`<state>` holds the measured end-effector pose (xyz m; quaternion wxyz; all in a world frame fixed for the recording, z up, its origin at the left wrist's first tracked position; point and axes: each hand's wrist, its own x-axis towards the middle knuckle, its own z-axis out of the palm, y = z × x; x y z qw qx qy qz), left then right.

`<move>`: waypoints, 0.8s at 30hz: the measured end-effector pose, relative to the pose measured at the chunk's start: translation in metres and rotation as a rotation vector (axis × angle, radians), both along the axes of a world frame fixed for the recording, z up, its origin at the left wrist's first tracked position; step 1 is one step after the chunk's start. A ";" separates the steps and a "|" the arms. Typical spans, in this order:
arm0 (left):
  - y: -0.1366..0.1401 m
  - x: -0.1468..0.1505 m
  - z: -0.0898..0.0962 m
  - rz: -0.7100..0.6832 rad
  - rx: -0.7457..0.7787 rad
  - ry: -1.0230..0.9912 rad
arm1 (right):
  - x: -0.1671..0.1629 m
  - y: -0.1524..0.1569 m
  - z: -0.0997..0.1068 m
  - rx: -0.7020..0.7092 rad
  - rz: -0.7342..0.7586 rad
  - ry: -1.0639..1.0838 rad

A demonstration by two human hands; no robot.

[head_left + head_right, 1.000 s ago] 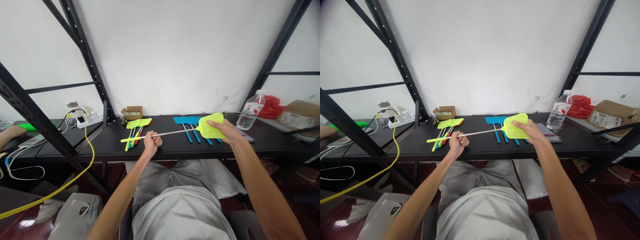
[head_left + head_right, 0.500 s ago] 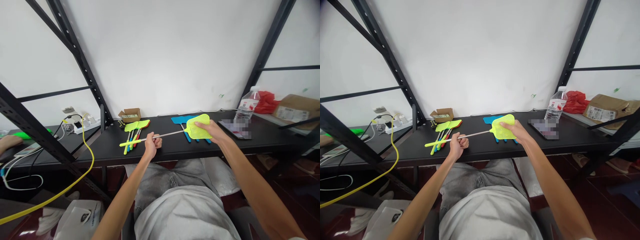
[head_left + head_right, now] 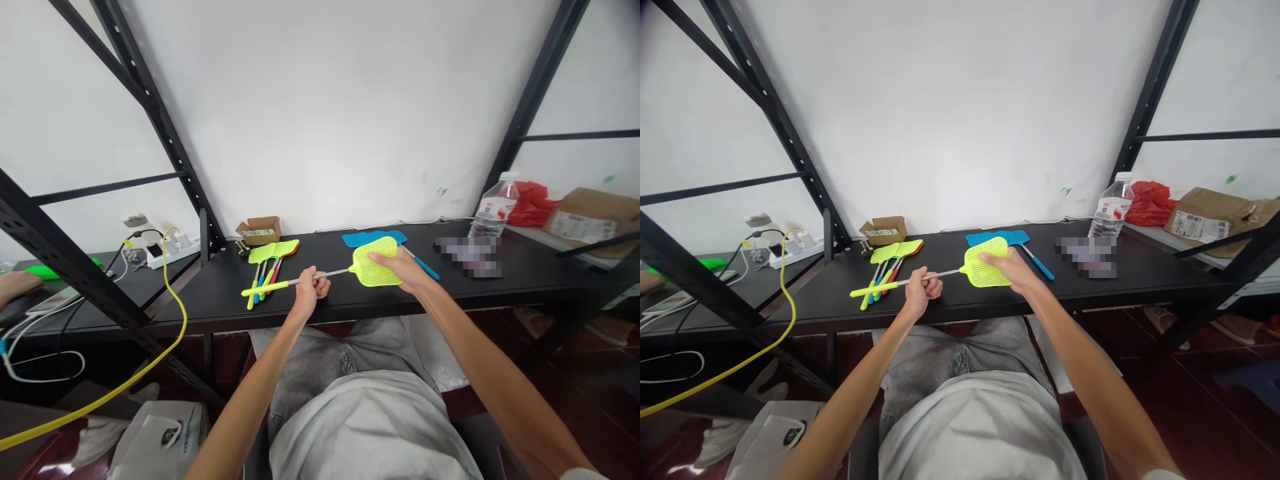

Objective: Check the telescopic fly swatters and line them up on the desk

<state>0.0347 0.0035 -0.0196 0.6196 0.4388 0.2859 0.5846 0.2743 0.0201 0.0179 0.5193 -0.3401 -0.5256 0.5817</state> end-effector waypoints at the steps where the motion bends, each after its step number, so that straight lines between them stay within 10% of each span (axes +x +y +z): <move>1: 0.000 0.000 0.000 -0.001 0.002 0.002 | -0.006 0.000 -0.002 -0.007 0.016 0.011; 24: 0.004 0.003 -0.010 -0.004 0.238 0.299 | -0.050 -0.014 -0.021 -0.091 0.061 0.140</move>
